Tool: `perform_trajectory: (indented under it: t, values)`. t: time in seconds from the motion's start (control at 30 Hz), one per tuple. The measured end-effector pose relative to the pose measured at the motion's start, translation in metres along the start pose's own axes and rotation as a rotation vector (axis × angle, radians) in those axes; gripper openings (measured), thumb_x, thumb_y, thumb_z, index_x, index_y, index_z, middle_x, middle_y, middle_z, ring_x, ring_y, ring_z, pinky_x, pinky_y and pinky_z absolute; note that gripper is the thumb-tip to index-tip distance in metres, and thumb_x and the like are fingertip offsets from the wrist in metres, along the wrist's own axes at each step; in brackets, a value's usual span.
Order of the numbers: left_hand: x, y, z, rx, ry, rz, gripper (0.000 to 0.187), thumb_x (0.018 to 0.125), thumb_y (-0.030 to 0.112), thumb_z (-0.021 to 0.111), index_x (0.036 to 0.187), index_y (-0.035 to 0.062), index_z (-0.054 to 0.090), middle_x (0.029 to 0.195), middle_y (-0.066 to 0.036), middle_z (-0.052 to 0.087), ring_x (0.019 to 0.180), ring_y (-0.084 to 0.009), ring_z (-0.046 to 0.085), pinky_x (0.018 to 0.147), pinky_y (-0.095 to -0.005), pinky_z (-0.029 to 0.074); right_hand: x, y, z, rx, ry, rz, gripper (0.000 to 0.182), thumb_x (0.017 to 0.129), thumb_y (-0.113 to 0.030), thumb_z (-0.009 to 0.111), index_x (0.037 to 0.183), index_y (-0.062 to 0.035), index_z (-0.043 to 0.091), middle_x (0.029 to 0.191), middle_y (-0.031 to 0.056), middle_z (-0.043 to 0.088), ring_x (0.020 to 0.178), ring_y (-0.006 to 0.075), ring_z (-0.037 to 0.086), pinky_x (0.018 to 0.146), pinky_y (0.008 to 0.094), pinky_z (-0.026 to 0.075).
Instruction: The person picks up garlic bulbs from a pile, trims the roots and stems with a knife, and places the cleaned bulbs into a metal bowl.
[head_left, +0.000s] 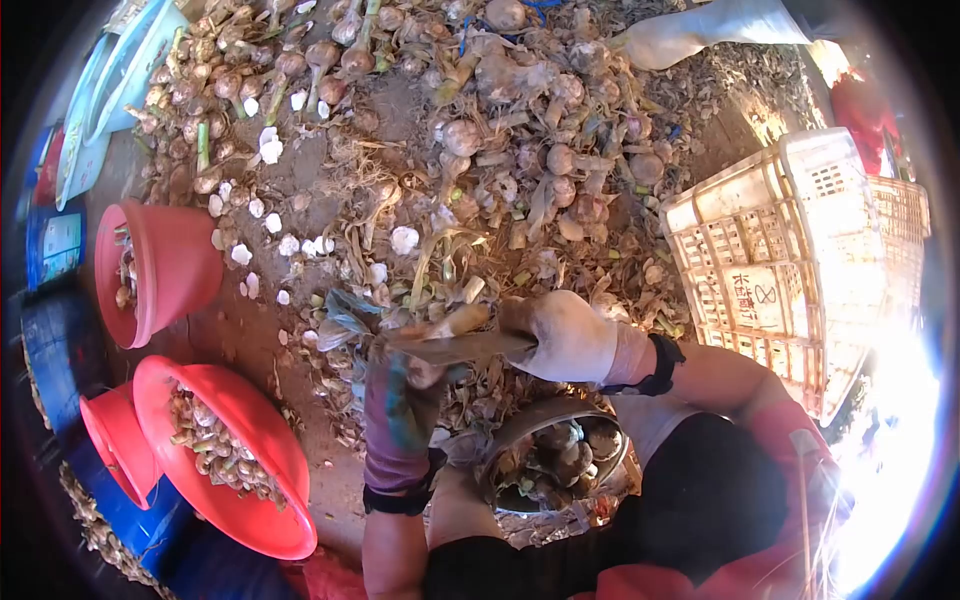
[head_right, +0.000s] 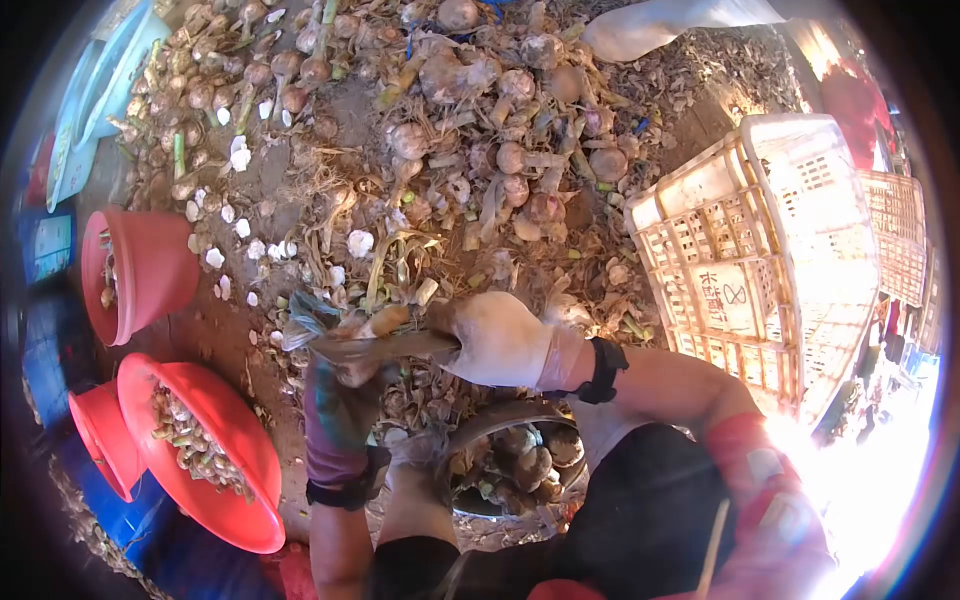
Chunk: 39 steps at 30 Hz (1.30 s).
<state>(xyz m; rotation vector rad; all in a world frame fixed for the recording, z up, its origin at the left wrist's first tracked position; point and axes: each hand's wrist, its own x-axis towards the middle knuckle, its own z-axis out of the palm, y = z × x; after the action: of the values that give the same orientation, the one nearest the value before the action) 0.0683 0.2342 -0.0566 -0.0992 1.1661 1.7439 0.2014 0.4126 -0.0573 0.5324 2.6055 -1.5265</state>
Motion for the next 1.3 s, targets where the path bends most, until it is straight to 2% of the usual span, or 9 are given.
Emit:
perform_trajectory:
  t: [0.13, 0.23, 0.37, 0.4, 0.6, 0.7, 0.83, 1.03, 1.3]
  values:
    - [-0.013, -0.012, -0.020, 0.579, -0.076, -0.021, 0.049, 0.091, 0.039, 0.059, 0.128, 0.0077, 0.047, 0.119, -0.011, 0.057, 0.108, -0.0264, 0.058, 0.088, -0.0424, 0.052, 0.006, 0.007, -0.004, -0.008, 0.049, -0.040, 0.022, 0.076, -0.025, 0.064, 0.084, -0.0051, 0.059, 0.069, 0.0190, 0.059, 0.067, 0.0395, 0.060, 0.057, 0.0464, 0.047]
    - [-0.033, 0.005, 0.017, -0.027, -0.166, -0.211, 0.051, 0.086, 0.027, 0.066, 0.128, 0.0053, 0.046, 0.121, -0.013, 0.055, 0.111, -0.0298, 0.057, 0.094, -0.0438, 0.049, -0.006, 0.042, 0.013, -0.025, -0.011, 0.078, 0.022, 0.077, -0.023, 0.063, 0.087, -0.0042, 0.060, 0.071, 0.0206, 0.060, 0.070, 0.0385, 0.061, 0.061, 0.0451, 0.048]
    - [-0.026, 0.027, 0.045, 0.842, -0.843, -0.123, 0.056, 0.083, 0.028, 0.071, 0.129, 0.0048, 0.048, 0.116, -0.014, 0.059, 0.100, -0.0284, 0.061, 0.089, -0.0377, 0.049, -0.003, 0.033, -0.012, 0.190, 0.054, 0.330, 0.019, 0.080, -0.018, 0.061, 0.090, -0.0023, 0.062, 0.073, 0.0218, 0.061, 0.072, 0.0359, 0.063, 0.065, 0.0408, 0.050]
    - [-0.012, 0.031, 0.054, 0.822, -0.925, -0.014, 0.057, 0.082, 0.030, 0.071, 0.127, 0.0036, 0.050, 0.114, -0.015, 0.060, 0.096, -0.0276, 0.062, 0.087, -0.0356, 0.049, 0.001, 0.043, -0.010, 0.279, 0.097, 0.293, 0.018, 0.083, -0.015, 0.064, 0.094, -0.0006, 0.062, 0.069, 0.0144, 0.057, 0.061, 0.0173, 0.048, 0.060, 0.0321, 0.045]
    - [0.148, 0.026, -0.013, 1.927, 0.071, 0.650, 0.048, 0.078, 0.026, 0.066, 0.116, -0.0003, 0.053, 0.098, -0.020, 0.064, 0.084, -0.0332, 0.062, 0.075, -0.0421, 0.051, 0.009, 0.053, -0.034, 0.297, 0.224, 0.240, 0.016, 0.082, -0.014, 0.063, 0.089, -0.0005, 0.061, 0.071, 0.0168, 0.060, 0.063, 0.0255, 0.056, 0.061, 0.0369, 0.046]
    - [0.211, 0.023, -0.017, 2.255, 0.266, 0.390, 0.045, 0.078, 0.026, 0.065, 0.114, 0.0011, 0.054, 0.096, -0.019, 0.064, 0.082, -0.0345, 0.062, 0.073, -0.0424, 0.051, 0.007, 0.061, -0.039, 0.327, 0.321, 0.181, 0.015, 0.081, -0.013, 0.065, 0.088, -0.0008, 0.061, 0.071, 0.0158, 0.058, 0.063, 0.0227, 0.054, 0.061, 0.0369, 0.045]
    - [0.223, 0.023, -0.021, 2.130, 0.344, 0.210, 0.041, 0.080, 0.024, 0.064, 0.114, 0.0032, 0.056, 0.097, -0.017, 0.065, 0.081, -0.0318, 0.063, 0.070, -0.0382, 0.051, 0.010, 0.055, -0.062, 0.280, 0.289, 0.256, 0.014, 0.082, -0.011, 0.065, 0.088, -0.0001, 0.060, 0.071, 0.0118, 0.059, 0.063, 0.0174, 0.052, 0.061, 0.0333, 0.045]
    - [0.093, 0.043, 0.031, 0.765, -0.059, -0.265, 0.023, 0.087, 0.009, 0.059, 0.108, 0.0016, 0.057, 0.096, -0.007, 0.063, 0.085, -0.0141, 0.058, 0.077, -0.0290, 0.048, 0.021, 0.043, -0.035, 0.073, 0.112, 0.184, 0.013, 0.079, -0.017, 0.064, 0.083, -0.0049, 0.059, 0.068, 0.0174, 0.058, 0.061, 0.0330, 0.057, 0.056, 0.0387, 0.046]
    - [0.021, -0.012, -0.015, 0.525, -0.088, -0.119, 0.040, 0.089, 0.005, 0.058, 0.127, 0.0036, 0.046, 0.119, -0.013, 0.058, 0.108, -0.0205, 0.057, 0.087, -0.0330, 0.050, 0.013, 0.018, -0.016, -0.201, -0.071, -0.038, 0.023, 0.069, -0.022, 0.067, 0.087, -0.0080, 0.061, 0.061, 0.0138, 0.058, 0.058, 0.0354, 0.059, 0.052, 0.0438, 0.047]
